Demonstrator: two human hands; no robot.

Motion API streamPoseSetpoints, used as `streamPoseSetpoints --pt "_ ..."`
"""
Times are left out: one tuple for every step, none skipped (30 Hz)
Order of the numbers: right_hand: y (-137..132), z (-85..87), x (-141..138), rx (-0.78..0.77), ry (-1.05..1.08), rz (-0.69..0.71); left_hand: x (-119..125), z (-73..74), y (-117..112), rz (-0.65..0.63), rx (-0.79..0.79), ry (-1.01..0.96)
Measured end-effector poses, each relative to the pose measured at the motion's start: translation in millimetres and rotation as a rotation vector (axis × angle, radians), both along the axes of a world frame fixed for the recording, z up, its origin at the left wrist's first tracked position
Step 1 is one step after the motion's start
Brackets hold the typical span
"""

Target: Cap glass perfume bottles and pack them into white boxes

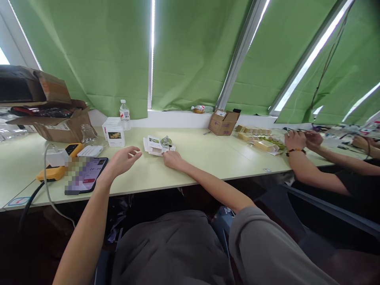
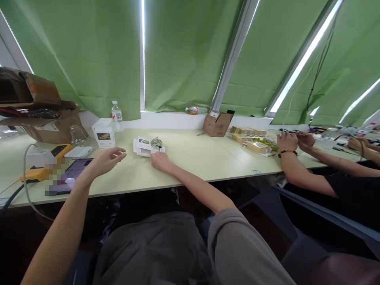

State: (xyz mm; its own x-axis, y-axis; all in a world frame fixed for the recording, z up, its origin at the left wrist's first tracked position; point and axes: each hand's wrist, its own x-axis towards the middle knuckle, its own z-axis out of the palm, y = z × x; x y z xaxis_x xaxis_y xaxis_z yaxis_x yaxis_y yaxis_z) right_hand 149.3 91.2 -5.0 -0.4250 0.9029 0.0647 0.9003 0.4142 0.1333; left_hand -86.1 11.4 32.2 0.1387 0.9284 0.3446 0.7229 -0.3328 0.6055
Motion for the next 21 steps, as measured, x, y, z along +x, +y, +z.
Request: streamPoseSetpoints --pt "-8 -0.9 3 0.006 0.002 0.007 3 -0.6 0 -0.008 0.002 0.009" --pt "-16 -1.8 5 0.014 0.004 0.013 7 -1.0 -1 -0.017 0.002 0.020" --pt "-23 -2.7 7 0.021 0.007 0.021 11 -1.1 -2 -0.027 0.003 0.031" --pt "-29 -3.6 9 0.028 0.011 0.028 15 -0.8 -3 -0.039 0.002 0.042" --pt "-36 -4.5 11 0.033 0.014 0.031 19 -0.4 -5 -0.057 0.002 0.056" --pt "-42 -5.3 12 0.040 0.018 0.034 24 0.2 -7 -0.077 0.002 0.068" --pt "-48 -5.9 13 0.050 0.024 0.039 29 0.7 -10 -0.089 0.001 0.078" --pt "-53 -6.4 13 0.063 0.030 0.046 33 1.2 -13 -0.102 -0.001 0.086" --pt "-59 -6.8 14 0.072 0.034 0.060 38 1.5 -16 -0.122 -0.003 0.091" --pt "-64 -7.0 14 0.079 0.036 0.070 43 1.5 -19 -0.147 -0.011 0.097" --pt "-68 -7.0 14 0.077 0.036 0.077 48 1.3 -22 -0.162 -0.013 0.099" --pt "-73 -6.9 14 0.070 0.037 0.078 53 0.8 -25 -0.182 -0.020 0.104" --pt "-76 -6.8 14 0.062 0.042 0.080 58 0.1 -27 -0.191 -0.021 0.107" --pt "-80 -6.6 14 0.055 0.050 0.083 62 -0.8 -29 -0.202 -0.018 0.109" --pt "-83 -6.6 15 0.050 0.057 0.086 66 -1.7 -30 -0.209 -0.016 0.111" --pt "-86 -6.7 16 0.049 0.065 0.097 70 -2.8 -31 -0.219 -0.013 0.116" --pt "-89 -7.0 18 0.051 0.072 0.110 73 -3.9 -32 -0.226 -0.004 0.124" --pt "-93 -7.5 19 0.054 0.080 0.127 75 -5.2 -33 -0.229 0.006 0.133" --pt "-96 -8.2 21 0.058 0.091 0.147 77 -6.7 -33 -0.232 0.019 0.148" --pt "-100 -9.0 22 0.058 0.105 0.162 79 -8.4 -34 -0.235 0.028 0.169" --pt "-104 -9.6 24 0.053 0.119 0.180 81 -10.3 -34 -0.237 0.033 0.194"
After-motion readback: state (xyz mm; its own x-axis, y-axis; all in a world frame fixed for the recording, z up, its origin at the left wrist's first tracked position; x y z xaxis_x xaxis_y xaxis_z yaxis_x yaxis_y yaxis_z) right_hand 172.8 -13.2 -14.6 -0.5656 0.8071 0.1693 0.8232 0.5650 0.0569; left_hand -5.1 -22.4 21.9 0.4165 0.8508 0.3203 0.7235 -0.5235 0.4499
